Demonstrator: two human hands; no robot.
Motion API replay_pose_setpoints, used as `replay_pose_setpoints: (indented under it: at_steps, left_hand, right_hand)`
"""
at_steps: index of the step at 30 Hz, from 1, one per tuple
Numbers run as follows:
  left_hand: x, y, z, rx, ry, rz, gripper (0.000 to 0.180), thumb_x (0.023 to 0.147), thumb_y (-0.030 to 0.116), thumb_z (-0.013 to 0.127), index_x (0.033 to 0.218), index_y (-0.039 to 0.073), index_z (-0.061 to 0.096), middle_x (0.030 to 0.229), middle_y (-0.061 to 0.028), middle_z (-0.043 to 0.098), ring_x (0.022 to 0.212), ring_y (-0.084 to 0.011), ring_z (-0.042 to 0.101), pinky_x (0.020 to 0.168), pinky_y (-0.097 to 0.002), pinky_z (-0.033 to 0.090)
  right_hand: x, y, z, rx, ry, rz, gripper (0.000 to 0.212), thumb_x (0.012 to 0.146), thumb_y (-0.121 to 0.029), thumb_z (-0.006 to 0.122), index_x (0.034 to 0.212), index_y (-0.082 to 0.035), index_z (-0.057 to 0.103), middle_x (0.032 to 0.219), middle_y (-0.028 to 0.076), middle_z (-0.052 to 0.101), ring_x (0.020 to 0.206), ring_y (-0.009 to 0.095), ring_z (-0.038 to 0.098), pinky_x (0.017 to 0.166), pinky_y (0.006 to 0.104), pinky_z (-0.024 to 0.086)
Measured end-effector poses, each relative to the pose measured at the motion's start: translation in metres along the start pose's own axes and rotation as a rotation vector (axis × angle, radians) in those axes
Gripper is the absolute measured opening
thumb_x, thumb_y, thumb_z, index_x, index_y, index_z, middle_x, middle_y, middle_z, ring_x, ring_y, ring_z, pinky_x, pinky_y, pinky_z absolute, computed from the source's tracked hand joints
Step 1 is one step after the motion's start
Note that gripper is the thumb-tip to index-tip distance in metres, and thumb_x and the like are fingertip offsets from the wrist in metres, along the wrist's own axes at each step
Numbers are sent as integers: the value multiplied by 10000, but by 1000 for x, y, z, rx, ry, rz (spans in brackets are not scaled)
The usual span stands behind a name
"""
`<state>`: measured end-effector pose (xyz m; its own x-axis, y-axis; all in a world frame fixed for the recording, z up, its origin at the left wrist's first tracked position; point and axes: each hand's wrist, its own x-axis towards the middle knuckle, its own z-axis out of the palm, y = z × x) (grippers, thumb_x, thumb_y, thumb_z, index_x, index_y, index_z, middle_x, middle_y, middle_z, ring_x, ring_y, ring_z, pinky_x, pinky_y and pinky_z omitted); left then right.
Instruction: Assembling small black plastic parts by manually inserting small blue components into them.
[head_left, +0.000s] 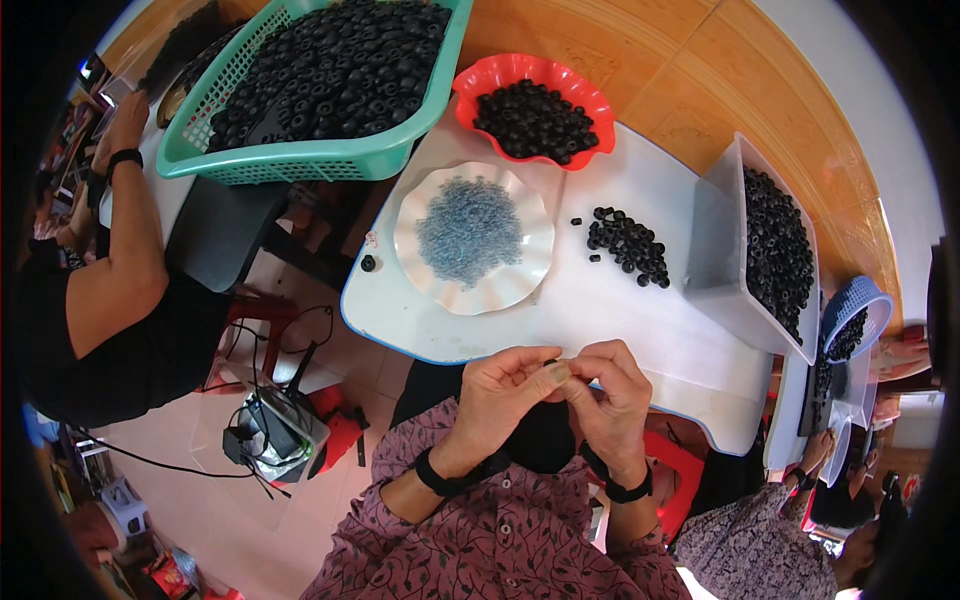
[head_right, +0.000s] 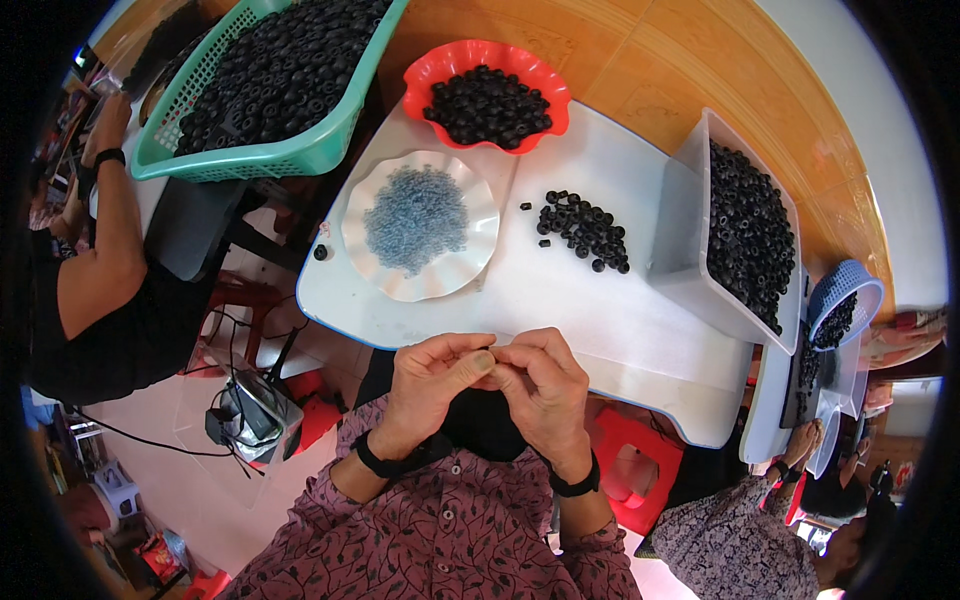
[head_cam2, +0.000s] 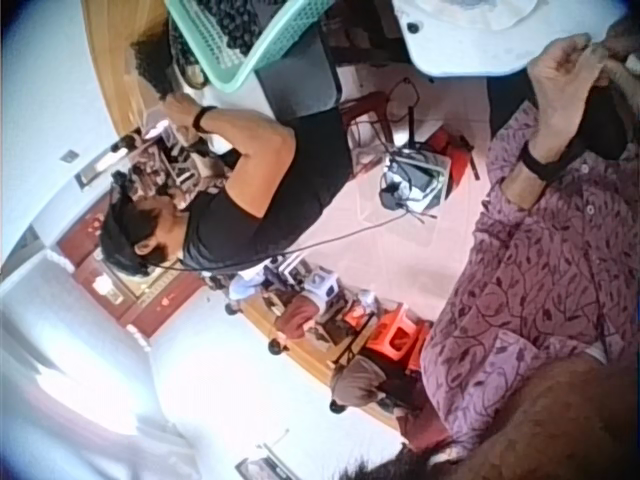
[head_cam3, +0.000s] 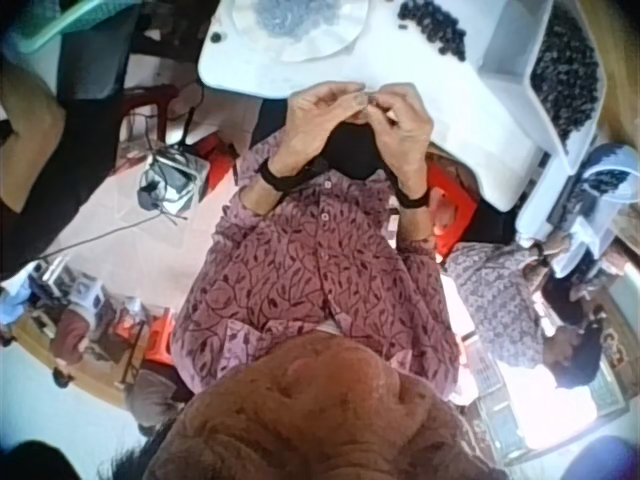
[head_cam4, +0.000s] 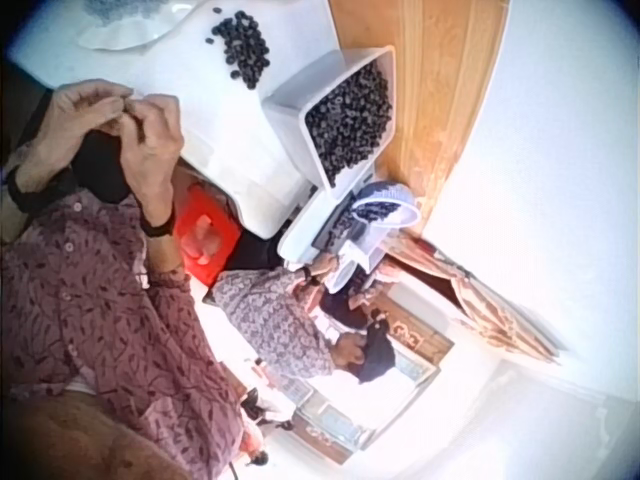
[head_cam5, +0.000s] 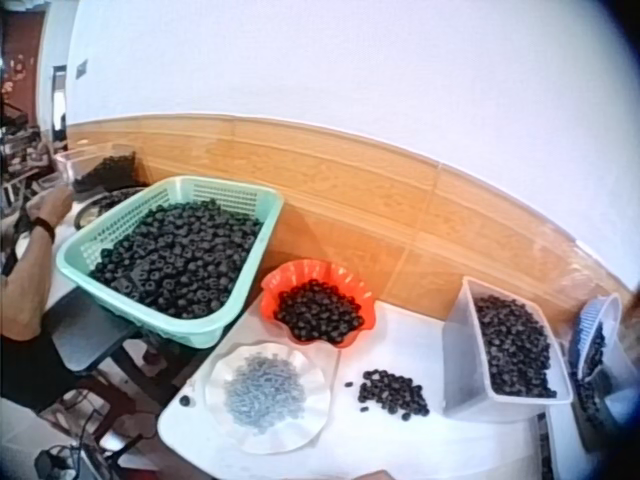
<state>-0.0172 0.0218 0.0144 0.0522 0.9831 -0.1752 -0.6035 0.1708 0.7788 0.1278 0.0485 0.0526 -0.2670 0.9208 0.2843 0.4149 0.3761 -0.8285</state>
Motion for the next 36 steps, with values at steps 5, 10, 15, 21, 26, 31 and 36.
replay_pose_setpoints:
  at_steps: [5, 10, 15, 21, 26, 31, 36]
  left_hand:
    - [3, -4, 1, -7, 0, 9, 230, 878, 0, 646, 1089, -84, 613, 939, -113, 663, 841, -137, 644, 762, -257, 568]
    - [4, -3, -3, -24, 17, -38, 215, 872, -6, 649, 1072, -79, 623, 939, -115, 668, 843, -136, 644, 752, -254, 568]
    - [4, -3, -5, -63, 14, -85, 209, 878, 2, 643, 1071, -76, 629, 967, -129, 672, 854, -149, 653, 743, -262, 573]
    - [5, 5, -7, -199, -91, -144, 246, 896, 10, 614, 1127, -73, 612, 1026, -152, 666, 865, -174, 662, 758, -282, 575]
    - [7, 0, -12, -434, -204, -154, 299, 888, 49, 637, 1167, -52, 600, 1048, -170, 657, 894, -208, 667, 779, -313, 577]
    - [8, -7, -16, -479, -258, -121, 319, 877, 73, 651, 1170, -42, 601, 1044, -172, 658, 930, -229, 665, 810, -357, 580]
    - [8, -9, -15, -564, -292, -70, 340, 862, 26, 651, 1184, -58, 581, 1051, -185, 654, 948, -250, 667, 841, -405, 586]
  right_hand:
    - [-2, -3, 5, -79, -2, 18, 150, 764, 48, 715, 892, -1, 654, 874, 72, 574, 676, 137, 588, 578, 247, 493]
    - [-5, -2, 10, -23, -1, 87, 149, 765, 49, 714, 892, 0, 655, 879, 78, 582, 688, 145, 606, 589, 250, 509]
    - [-3, -10, 10, -40, -6, 125, 144, 772, 62, 700, 896, 8, 652, 881, 83, 586, 708, 149, 629, 624, 249, 537]
    - [-9, -7, 6, 386, 72, 268, 207, 808, 103, 632, 1000, 27, 617, 987, 84, 558, 795, 125, 625, 689, 250, 541]
    - [-8, -20, -2, 294, 37, 108, 234, 829, 120, 608, 1047, 35, 603, 1043, 89, 529, 884, 129, 614, 762, 231, 518]
    - [-9, -29, 2, 319, 68, 101, 242, 827, 123, 615, 1054, 40, 607, 1065, 94, 515, 888, 136, 612, 771, 236, 519]
    - [-11, -30, 3, 323, 85, 102, 251, 825, 117, 626, 1063, 38, 609, 1072, 91, 511, 887, 131, 605, 768, 234, 516]
